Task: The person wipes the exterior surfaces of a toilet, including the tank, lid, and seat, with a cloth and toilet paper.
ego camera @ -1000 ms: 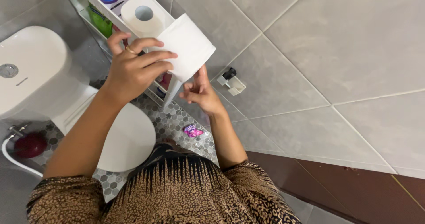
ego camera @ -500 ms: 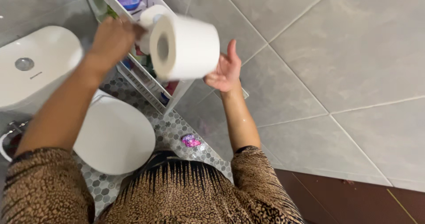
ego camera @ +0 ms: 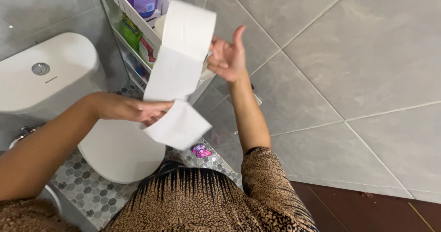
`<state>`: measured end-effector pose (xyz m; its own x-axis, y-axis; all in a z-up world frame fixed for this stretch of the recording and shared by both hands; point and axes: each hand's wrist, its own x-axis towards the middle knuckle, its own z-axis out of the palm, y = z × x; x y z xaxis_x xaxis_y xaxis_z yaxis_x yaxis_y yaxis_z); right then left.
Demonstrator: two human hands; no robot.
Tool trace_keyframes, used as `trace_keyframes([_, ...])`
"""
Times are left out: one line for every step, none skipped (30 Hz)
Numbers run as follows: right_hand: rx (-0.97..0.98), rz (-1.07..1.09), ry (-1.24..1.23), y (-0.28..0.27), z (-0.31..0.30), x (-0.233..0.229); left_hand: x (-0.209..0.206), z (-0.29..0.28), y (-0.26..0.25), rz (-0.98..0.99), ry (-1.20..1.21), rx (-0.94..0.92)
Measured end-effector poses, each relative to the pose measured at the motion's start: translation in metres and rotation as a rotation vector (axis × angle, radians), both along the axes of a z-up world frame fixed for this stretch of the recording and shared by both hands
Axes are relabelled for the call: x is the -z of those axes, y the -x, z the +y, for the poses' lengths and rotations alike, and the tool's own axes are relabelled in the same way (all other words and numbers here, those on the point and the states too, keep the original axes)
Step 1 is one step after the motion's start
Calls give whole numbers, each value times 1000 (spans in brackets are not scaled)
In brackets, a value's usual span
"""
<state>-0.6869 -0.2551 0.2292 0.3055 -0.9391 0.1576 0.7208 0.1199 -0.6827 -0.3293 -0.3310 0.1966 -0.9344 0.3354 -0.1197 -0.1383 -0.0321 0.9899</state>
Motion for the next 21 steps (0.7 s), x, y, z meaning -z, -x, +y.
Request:
trace_keyframes([-50,8,84,7,0,-7,26,-12,-5,-42,34,8])
trace_keyframes([-103,16,169,12,1,-12,47,-34,-13,-89,157,-143])
trace_keyframes([-150,-6,147,17,4,-12,62,-60,-19,-147,298,-297])
trace_keyframes([-200,-27,122,21,8,-10,69,-88,-23,-136,460,-477])
trace_keyframes([-250,-48,96,24,12,-7,66,-113,-27,-101,591,-626])
trace_keyframes([-350,-7,45,23,16,-2,51,-137,-29,9,665,-746])
trace_keyframes([-449,34,-7,20,20,3,28,-154,-32,239,378,-694])
trace_keyframes([-547,74,-64,17,25,7,0,-164,-31,460,85,-626])
trace_keyframes([-547,293,-80,10,24,10,-22,-158,-29,567,-110,-540])
trace_keyframes([-539,514,-93,-1,19,13,-48,-149,-25,657,-307,-426])
trace_keyframes([-525,735,-103,-11,15,14,-65,-131,-20,636,-401,-310])
trace_keyframes([-344,782,-171,-17,11,10,-78,-111,-14,613,-488,-193])
trace_keyframes([-159,823,-236,-22,6,5,-83,-89,-9,568,-514,-99])
trace_keyframes([27,857,-301,-24,2,0,-77,-62,-5,464,-510,-53])
trace_keyframes([28,664,-276,-22,-6,-9,-65,-38,-1,342,-503,-7])
trace_keyframes([30,472,-251,-16,-17,-19,-49,-18,3,167,-456,2])
trace_keyframes([32,280,-226,-10,-26,-29,-32,-4,7,-12,-392,5])
trace_keyframes([-49,220,-60,-3,-31,-37,-17,2,11,-179,-314,2])
trace_keyframes([-124,160,109,6,-31,-44,-4,2,14,-302,-227,-25])
trace_keyframes([-190,101,279,13,-30,-48,6,-3,16,-407,-127,-82])
trace_keyframes([-165,152,257,17,-28,-49,11,-16,15,-367,-148,-260])
